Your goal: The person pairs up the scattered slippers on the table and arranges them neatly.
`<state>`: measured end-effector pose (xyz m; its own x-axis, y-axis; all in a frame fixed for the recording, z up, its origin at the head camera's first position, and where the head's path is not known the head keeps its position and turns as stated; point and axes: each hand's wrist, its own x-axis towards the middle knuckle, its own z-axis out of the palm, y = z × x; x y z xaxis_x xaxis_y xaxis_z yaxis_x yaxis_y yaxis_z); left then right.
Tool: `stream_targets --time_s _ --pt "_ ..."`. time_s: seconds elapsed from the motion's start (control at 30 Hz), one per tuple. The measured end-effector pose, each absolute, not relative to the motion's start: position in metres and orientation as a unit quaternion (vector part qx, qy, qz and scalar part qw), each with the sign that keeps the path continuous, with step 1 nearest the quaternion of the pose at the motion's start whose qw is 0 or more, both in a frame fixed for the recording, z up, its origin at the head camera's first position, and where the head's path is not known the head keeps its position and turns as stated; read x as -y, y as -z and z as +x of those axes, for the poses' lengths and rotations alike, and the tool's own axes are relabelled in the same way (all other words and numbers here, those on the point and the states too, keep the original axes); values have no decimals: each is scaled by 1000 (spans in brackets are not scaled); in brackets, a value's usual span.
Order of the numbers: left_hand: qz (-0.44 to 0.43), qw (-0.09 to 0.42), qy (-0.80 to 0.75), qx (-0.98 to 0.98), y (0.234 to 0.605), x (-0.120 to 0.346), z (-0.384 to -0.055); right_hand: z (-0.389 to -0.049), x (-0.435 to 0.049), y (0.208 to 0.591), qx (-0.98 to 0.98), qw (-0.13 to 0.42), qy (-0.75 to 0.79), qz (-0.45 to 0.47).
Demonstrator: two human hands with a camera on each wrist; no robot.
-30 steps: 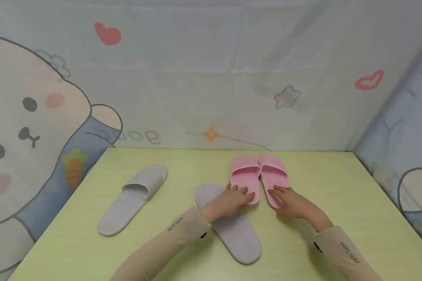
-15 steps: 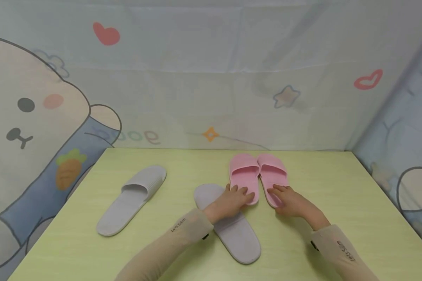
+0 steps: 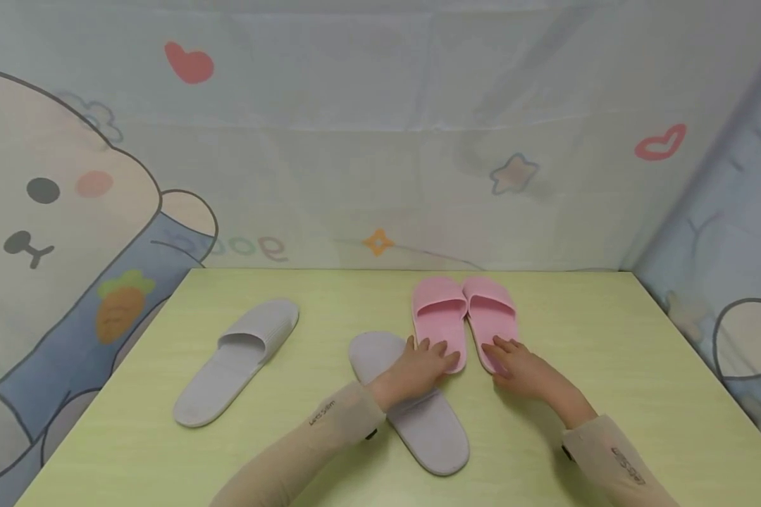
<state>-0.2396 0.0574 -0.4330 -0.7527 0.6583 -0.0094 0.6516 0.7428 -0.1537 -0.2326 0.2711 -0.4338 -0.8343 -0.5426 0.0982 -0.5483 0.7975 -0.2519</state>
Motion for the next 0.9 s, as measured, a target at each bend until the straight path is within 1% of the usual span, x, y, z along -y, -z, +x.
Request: stream_targets --time_s 0.1,0.27,0.4,0.67,0.9 --pt "-353 37 -86 931 430 -58 -232 -227 -271 433 947 7 -141 288" --pt "-357 54 -118 925 426 -58 -218 -214 -270 430 948 -17 -147 281" --pt "-368 62 -124 919 423 -54 -209 -206 -268 429 951 -12 -133 279" --pt "-362 42 -108 925 419 -47 -201 -194 -265 432 958 22 -109 265" --pt "-364 45 -134 920 427 -47 -204 -191 -262 436 960 13 -116 253"
